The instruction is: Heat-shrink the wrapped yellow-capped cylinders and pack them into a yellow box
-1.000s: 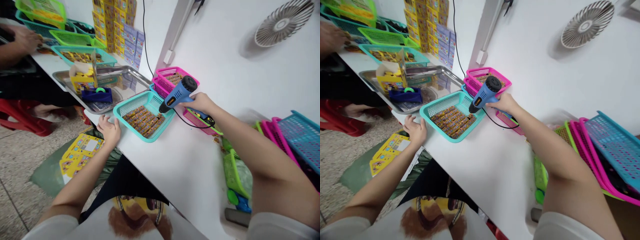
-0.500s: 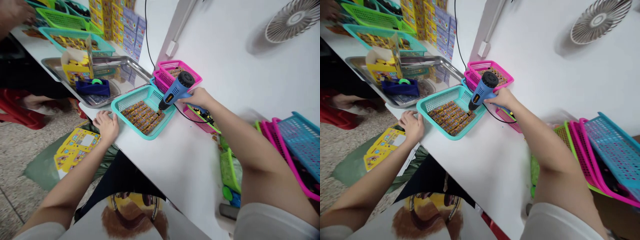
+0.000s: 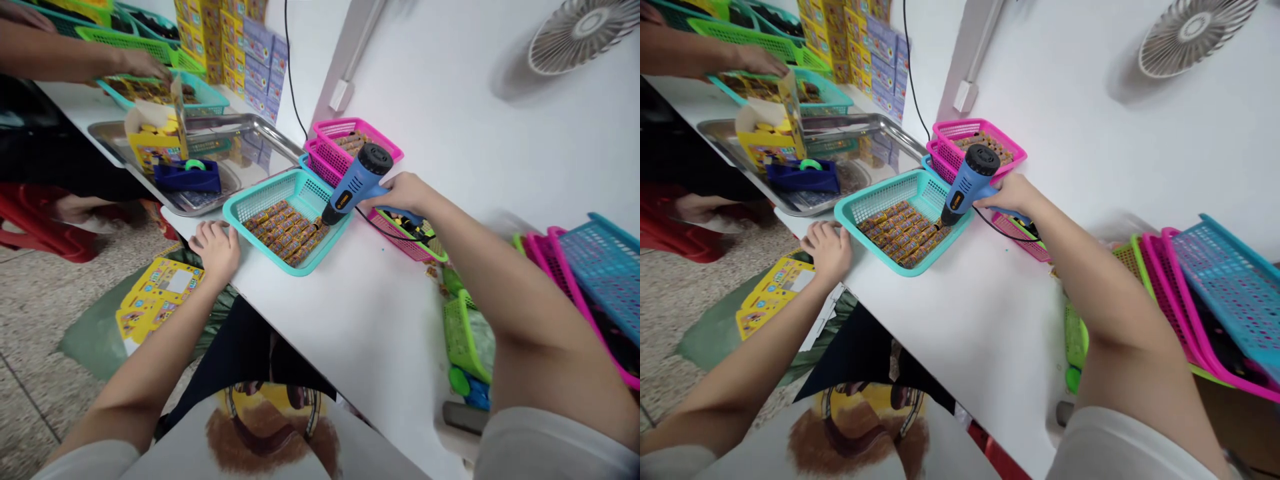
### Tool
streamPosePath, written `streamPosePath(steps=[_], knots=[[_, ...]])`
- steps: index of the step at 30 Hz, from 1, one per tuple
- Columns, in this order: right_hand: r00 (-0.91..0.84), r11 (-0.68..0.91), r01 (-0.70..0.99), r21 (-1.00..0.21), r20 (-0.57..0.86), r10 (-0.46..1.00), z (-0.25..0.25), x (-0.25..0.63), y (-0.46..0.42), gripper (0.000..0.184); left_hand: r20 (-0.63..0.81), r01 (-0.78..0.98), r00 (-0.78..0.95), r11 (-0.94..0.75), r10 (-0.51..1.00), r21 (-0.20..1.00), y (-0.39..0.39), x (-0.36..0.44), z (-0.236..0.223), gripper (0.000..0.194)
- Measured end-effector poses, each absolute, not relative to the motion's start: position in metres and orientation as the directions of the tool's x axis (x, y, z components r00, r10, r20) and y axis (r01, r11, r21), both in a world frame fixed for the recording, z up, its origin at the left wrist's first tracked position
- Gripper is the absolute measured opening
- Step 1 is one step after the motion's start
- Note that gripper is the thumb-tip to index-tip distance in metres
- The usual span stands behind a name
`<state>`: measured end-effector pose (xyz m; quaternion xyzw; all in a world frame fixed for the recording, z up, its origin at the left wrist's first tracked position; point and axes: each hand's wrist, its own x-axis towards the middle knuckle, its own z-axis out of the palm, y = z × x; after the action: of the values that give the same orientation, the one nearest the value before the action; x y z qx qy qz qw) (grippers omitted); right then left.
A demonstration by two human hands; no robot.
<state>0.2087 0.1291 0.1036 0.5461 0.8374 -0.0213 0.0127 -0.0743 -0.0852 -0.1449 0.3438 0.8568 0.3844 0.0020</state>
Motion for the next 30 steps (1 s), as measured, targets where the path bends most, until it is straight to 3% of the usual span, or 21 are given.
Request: streamPosePath(steps=[8, 13, 30], knots=[[-0.400, 0.403, 0.909, 0.107, -0.048, 0.915, 0.111, 0.211, 0.122, 0.055, 0.248, 0.582, -0.768, 0.482, 0.591, 0.655, -0.085, -0.075, -0.146, 0.040], [-0.397, 0.399, 0.916, 0.032, -0.061, 0.916, 0.111, 0.212, 0.113, 0.054, 0.247, 0.575, -0.769, 0.468, 0.590, 0.671, -0.085, -0.075, -0.147, 0.038], [-0.444, 0.441, 0.896, -0.052, -0.099, 0.890, 0.098, 0.214, 0.065, 0.063, 0.240, 0.449, -0.840, 0.374, 0.486, 0.812, -0.091, -0.074, -0.142, 0.030]])
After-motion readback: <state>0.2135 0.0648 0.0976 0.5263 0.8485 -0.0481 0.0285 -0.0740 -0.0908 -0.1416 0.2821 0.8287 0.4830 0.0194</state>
